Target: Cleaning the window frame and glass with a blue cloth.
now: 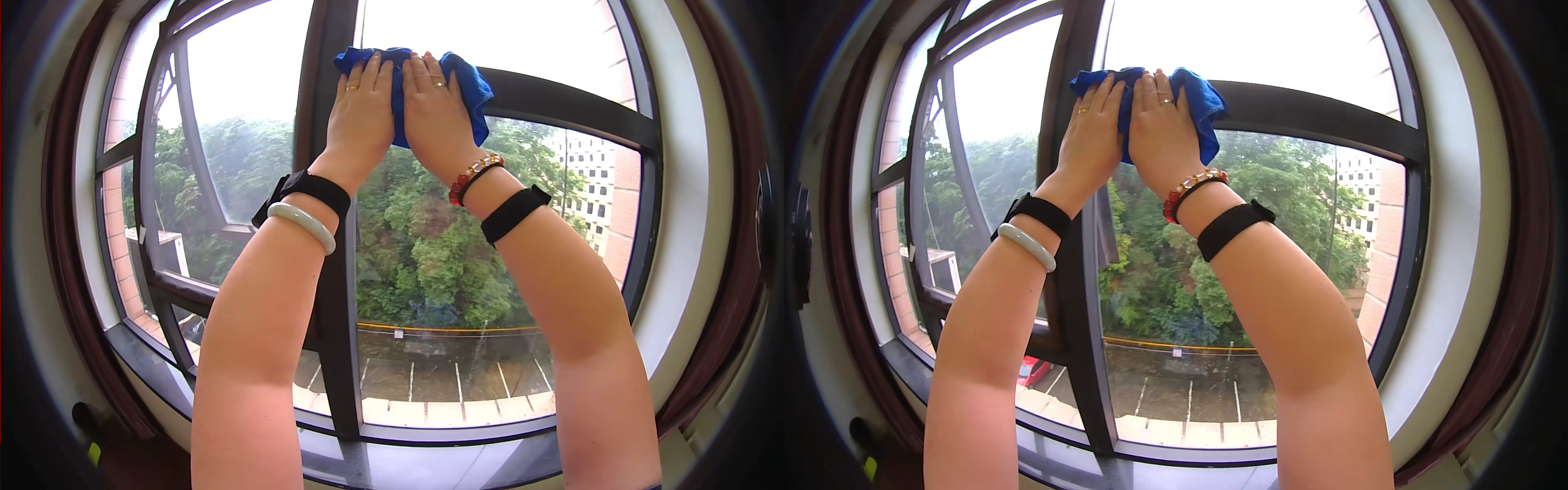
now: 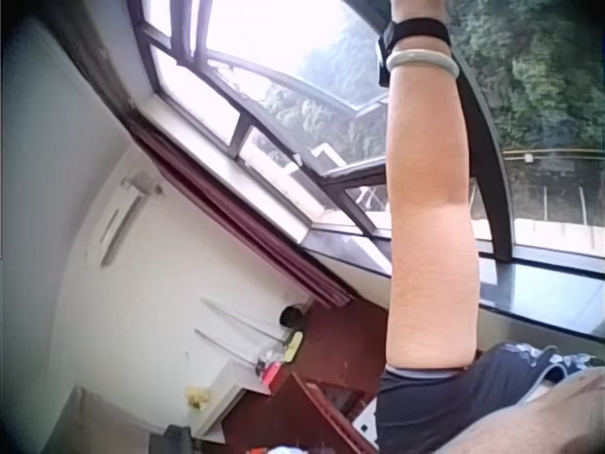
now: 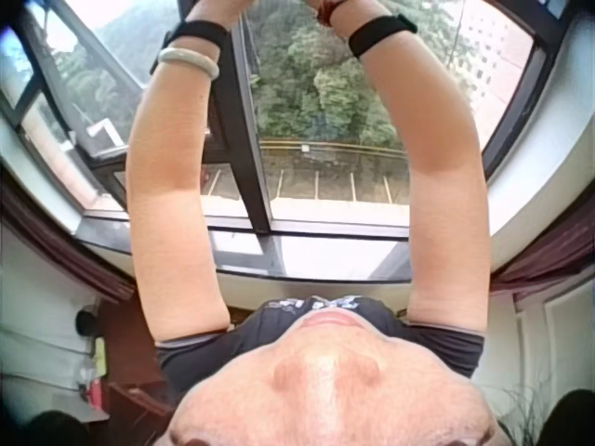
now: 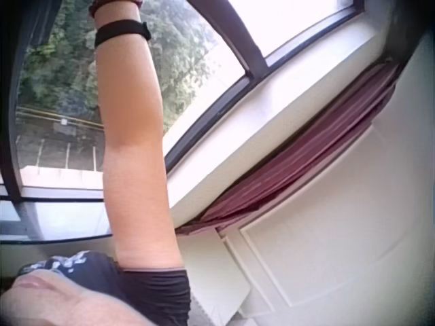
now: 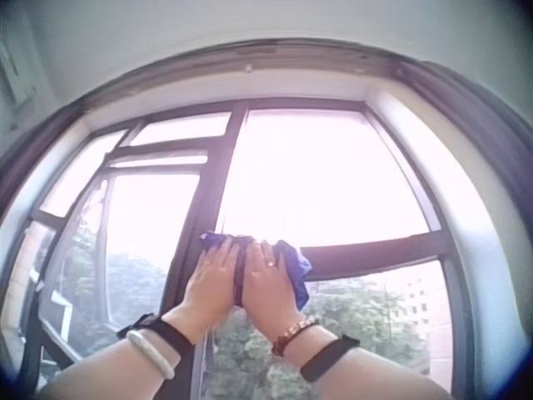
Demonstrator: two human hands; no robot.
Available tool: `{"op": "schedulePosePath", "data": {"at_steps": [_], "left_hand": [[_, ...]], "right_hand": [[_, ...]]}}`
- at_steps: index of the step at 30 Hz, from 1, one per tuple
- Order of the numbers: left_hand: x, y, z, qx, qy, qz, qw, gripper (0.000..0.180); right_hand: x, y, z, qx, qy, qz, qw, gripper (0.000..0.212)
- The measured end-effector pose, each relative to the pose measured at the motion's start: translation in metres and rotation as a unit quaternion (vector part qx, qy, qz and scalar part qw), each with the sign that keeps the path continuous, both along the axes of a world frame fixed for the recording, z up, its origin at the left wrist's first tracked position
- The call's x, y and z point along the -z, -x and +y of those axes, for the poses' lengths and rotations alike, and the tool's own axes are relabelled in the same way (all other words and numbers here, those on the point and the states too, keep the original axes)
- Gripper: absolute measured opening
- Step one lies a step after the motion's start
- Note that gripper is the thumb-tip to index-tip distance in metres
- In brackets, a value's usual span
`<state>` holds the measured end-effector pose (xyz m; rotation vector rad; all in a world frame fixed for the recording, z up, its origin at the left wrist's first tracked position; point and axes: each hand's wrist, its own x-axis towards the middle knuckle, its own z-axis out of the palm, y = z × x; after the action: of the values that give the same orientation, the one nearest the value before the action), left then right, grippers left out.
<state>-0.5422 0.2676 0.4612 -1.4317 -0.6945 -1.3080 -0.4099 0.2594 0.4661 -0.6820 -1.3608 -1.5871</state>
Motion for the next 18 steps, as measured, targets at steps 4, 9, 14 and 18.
{"op": "schedulePosePath", "data": {"at_steps": [4,9,14,18], "left_hand": [[-0.001,0.033,0.004,-0.020,0.007,-0.032,0.999,0.051],[-0.022,0.044,0.003,-0.072,-0.019,-0.036,0.997,0.048],[-0.015,0.044,0.005,-0.026,0.011,-0.059,0.998,0.054],[0.016,0.041,0.010,-0.010,-0.010,-0.097,0.995,0.059]], "right_hand": [[-0.001,0.037,0.005,0.001,0.018,-0.016,1.000,0.051],[-0.019,0.057,0.003,-0.007,0.081,-0.015,0.997,0.052],[-0.016,0.053,0.003,-0.046,0.085,-0.051,0.994,0.048],[0.000,0.044,0.001,-0.029,0.114,-0.100,0.988,0.051]]}}
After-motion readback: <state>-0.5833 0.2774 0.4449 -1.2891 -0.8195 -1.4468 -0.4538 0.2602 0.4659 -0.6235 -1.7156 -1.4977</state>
